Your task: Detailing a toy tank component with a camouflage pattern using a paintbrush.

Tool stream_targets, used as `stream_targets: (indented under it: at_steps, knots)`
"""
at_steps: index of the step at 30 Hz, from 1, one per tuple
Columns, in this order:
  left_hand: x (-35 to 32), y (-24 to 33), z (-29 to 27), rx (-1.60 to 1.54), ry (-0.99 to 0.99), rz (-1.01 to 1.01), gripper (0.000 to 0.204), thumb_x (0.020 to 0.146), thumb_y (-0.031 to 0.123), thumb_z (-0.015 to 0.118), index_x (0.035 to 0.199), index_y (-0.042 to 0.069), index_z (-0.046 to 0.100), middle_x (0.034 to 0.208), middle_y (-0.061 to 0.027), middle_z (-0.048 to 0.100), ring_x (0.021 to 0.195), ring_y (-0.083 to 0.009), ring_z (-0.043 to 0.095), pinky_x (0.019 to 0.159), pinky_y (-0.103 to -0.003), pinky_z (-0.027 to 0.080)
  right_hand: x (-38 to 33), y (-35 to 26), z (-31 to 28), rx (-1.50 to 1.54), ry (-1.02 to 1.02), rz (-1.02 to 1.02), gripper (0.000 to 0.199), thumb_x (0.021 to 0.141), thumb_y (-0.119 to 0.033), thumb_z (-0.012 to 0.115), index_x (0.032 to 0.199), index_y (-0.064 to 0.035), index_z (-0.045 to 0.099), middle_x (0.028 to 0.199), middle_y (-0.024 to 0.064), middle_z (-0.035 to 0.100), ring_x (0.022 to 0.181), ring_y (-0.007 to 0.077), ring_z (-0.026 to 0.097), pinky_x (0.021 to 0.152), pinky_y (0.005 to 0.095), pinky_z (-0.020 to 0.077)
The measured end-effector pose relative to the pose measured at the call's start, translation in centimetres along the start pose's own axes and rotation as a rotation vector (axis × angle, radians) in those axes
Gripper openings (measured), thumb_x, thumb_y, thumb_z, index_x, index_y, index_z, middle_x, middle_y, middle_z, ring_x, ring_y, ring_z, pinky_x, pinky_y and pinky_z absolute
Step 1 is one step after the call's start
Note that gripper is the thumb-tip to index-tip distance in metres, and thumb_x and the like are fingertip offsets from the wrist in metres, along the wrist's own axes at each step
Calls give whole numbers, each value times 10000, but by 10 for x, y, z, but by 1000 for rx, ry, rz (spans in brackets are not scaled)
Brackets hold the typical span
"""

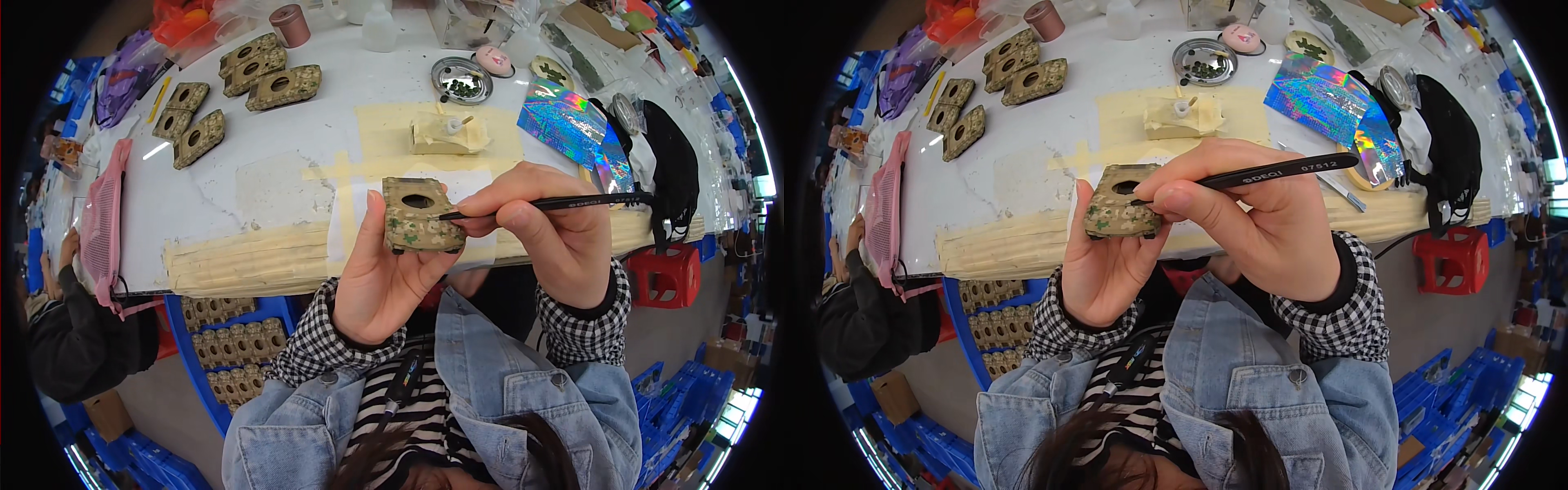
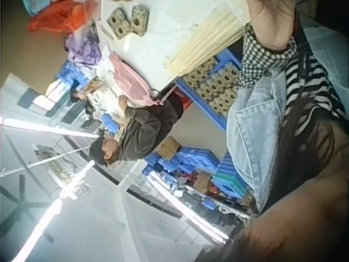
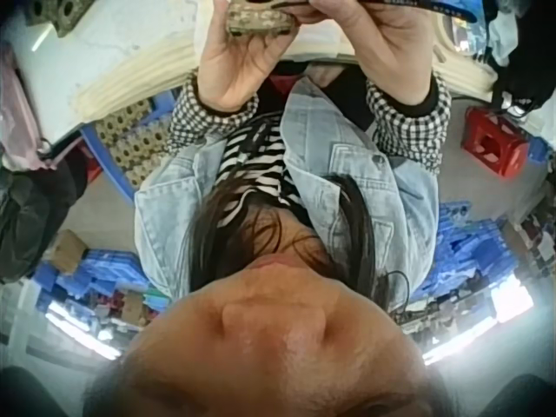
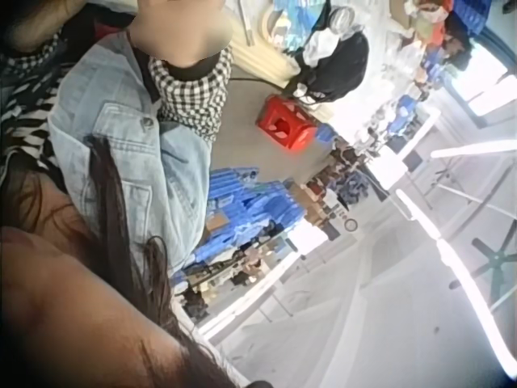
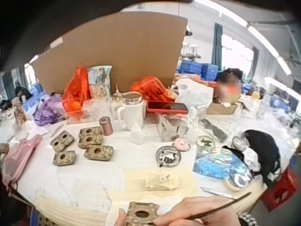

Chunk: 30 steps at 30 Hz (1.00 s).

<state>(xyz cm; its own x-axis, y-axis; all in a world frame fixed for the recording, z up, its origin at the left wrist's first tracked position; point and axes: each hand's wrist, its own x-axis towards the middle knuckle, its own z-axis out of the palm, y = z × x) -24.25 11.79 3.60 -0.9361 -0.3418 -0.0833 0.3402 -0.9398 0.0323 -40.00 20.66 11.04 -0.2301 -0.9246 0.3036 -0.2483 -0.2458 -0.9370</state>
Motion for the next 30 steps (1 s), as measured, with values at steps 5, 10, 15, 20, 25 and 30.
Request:
stream_targets:
  at_steps: [5, 10, 15, 20, 25, 30]
  knots:
    - [0, 0, 2, 7, 1, 8, 601, 974, 488, 281, 1340, 15, 343, 1249, -159, 514, 1128, -247, 554, 945, -327, 508, 1, -1, 1, -33, 2, -10, 128, 871, -78, 611, 916, 29, 664, 823, 101, 657, 747, 163, 621, 668, 267, 486]
    - [0, 0, 1, -3, -16, -1, 600, 973, 488, 280, 1337, 16, 347, 1253, -159, 510, 1131, -245, 552, 943, -323, 509, 2, -1, 0, -68, -4, -15, 119, 860, -78, 621, 908, 20, 667, 819, 100, 660, 745, 175, 620, 670, 270, 481]
    - [0, 0, 0, -25, -25, -5, 597, 974, 486, 280, 1336, 16, 346, 1249, -160, 511, 1134, -252, 549, 947, -330, 508, 2, -1, -1, -89, -15, -29, 117, 851, -79, 629, 909, 15, 668, 813, 104, 660, 734, 182, 619, 660, 276, 477]
    - [1, 0, 0, -59, -36, -4, 591, 977, 474, 286, 1340, 11, 334, 1257, -170, 499, 1145, -260, 540, 957, -345, 503, 4, -1, -2, -126, -32, -62, 119, 839, -77, 642, 910, 13, 671, 794, 111, 660, 716, 188, 617, 646, 279, 473]
    - [1, 1, 1, -80, -30, -16, 588, 979, 465, 289, 1342, 4, 325, 1262, -177, 492, 1151, -266, 536, 970, -362, 494, 5, -2, -3, -153, -38, -68, 111, 831, -69, 648, 903, 11, 676, 781, 108, 662, 704, 191, 616, 639, 275, 472]
    - [2, 1, 1, -75, -24, -15, 591, 979, 466, 285, 1341, 1, 325, 1259, -183, 494, 1151, -269, 536, 971, -362, 492, 6, -2, -4, -163, -41, -79, 106, 829, -59, 647, 900, 14, 676, 782, 108, 664, 704, 193, 621, 639, 273, 472]
